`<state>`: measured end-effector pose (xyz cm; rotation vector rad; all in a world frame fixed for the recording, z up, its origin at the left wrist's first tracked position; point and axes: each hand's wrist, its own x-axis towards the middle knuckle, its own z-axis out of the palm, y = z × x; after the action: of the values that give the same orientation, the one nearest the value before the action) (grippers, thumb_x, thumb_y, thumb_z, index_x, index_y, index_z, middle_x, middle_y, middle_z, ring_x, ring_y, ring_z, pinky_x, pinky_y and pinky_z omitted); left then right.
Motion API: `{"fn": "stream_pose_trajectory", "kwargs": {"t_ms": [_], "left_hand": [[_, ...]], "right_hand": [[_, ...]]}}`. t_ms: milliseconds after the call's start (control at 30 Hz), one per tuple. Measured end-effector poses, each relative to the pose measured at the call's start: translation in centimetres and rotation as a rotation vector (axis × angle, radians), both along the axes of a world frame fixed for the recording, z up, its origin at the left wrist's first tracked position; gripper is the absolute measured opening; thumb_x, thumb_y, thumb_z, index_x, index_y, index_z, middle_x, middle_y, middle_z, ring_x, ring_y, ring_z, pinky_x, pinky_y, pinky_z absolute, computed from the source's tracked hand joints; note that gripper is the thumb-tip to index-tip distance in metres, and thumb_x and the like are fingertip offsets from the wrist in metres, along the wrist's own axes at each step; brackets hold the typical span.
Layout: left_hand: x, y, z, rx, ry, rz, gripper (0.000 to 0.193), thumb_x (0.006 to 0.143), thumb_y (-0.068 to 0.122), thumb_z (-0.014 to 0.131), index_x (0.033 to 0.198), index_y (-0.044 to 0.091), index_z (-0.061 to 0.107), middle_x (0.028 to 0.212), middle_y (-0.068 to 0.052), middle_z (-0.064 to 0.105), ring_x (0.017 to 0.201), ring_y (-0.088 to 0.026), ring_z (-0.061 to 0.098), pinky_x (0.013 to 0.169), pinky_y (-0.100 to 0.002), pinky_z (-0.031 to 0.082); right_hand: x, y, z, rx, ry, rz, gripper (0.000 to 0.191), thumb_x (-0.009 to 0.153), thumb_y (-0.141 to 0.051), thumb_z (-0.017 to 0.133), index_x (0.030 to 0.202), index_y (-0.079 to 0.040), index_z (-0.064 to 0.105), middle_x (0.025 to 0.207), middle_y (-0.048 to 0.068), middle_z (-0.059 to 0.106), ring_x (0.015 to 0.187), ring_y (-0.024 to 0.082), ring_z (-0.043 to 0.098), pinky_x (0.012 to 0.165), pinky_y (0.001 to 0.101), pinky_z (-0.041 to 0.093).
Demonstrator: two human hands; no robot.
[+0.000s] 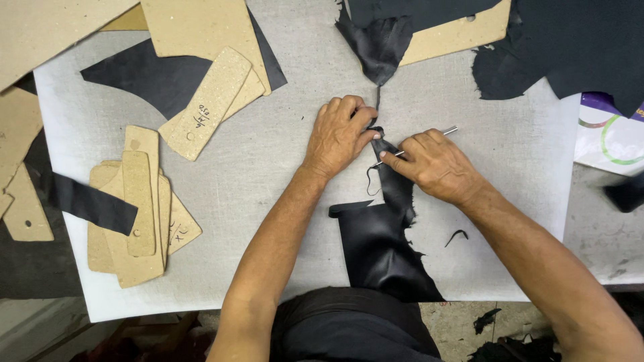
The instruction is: The person places cardboard templates on a large piece of black leather and uses a utility knife to cut along the template edges. The person repeatedly positions templates, cuts the leather, and removes the cut pieces, working on a white table in a workshop.
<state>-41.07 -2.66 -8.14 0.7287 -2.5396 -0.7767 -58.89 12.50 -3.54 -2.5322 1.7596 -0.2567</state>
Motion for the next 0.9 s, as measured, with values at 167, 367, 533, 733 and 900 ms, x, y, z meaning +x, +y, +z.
{"fn": "stream_pose_trajectory", "kwargs": {"t_ms": [167, 367, 533, 733, 900], "left_hand": [[-0.1, 0.3, -0.3, -0.04, 0.003, -0.019, 0.039, 0.082, 0.034, 0.081, 0.119, 0.022, 0.074, 0.11, 0.0, 0.058, 0.103, -0.02, 0.053, 0.092, -0.038, 0.044], [0.1, 0.1, 0.3, -0.132, 0.009, -0.075, 0.014, 0.088, 0.03, 0.078, 0.097, 0.019, 0.075, 0.113, 0.0, 0.061, 0.105, -0.021, 0.054, 0.091, -0.04, 0.043], [-1.1, -0.1, 2.0, -0.148, 0.077, -0.04, 0.016, 0.084, 0.024, 0.077, 0.094, 0.014, 0.072, 0.103, -0.005, 0.062, 0.098, -0.027, 0.056, 0.085, -0.044, 0.043], [4.1, 1.6, 3.2, -0.119, -0.188, -0.043, 0.011, 0.09, 0.017, 0.066, 0.09, 0.006, 0.067, 0.094, -0.012, 0.063, 0.092, -0.03, 0.058, 0.083, -0.044, 0.045], [19.9, 3.8, 2.1, 0.083, -0.627, -0.042, 0.013, 0.084, 0.016, 0.068, 0.09, 0.006, 0.063, 0.091, -0.014, 0.063, 0.089, -0.034, 0.06, 0.08, -0.047, 0.046]], "right_hand": [[-4.2, -0.1, 0.6, -0.06, 0.189, -0.041, 0.036, 0.091, -0.007, 0.065, 0.122, -0.021, 0.075, 0.099, 0.003, 0.068, 0.094, 0.018, 0.064, 0.094, 0.0352, 0.053], [-5.9, 1.8, 0.0, -0.011, 0.002, -0.303, 0.04, 0.089, 0.003, 0.067, 0.123, -0.016, 0.075, 0.102, 0.006, 0.069, 0.096, 0.023, 0.063, 0.087, 0.0398, 0.05], [-0.1, 2.4, 2.2, -0.289, -0.288, -0.709, 0.041, 0.082, -0.003, 0.07, 0.123, -0.003, 0.065, 0.117, 0.016, 0.063, 0.11, 0.037, 0.061, 0.096, 0.0483, 0.05], [8.0, 5.0, 3.6, 0.12, -0.455, -1.007, 0.054, 0.073, -0.024, 0.086, 0.116, 0.002, 0.066, 0.105, 0.016, 0.065, 0.096, 0.034, 0.063, 0.086, 0.0438, 0.051], [8.2, 5.1, 2.5, 0.151, -0.455, -1.081, 0.052, 0.073, -0.026, 0.087, 0.112, 0.001, 0.067, 0.104, 0.017, 0.066, 0.098, 0.034, 0.064, 0.089, 0.0438, 0.05]]}}
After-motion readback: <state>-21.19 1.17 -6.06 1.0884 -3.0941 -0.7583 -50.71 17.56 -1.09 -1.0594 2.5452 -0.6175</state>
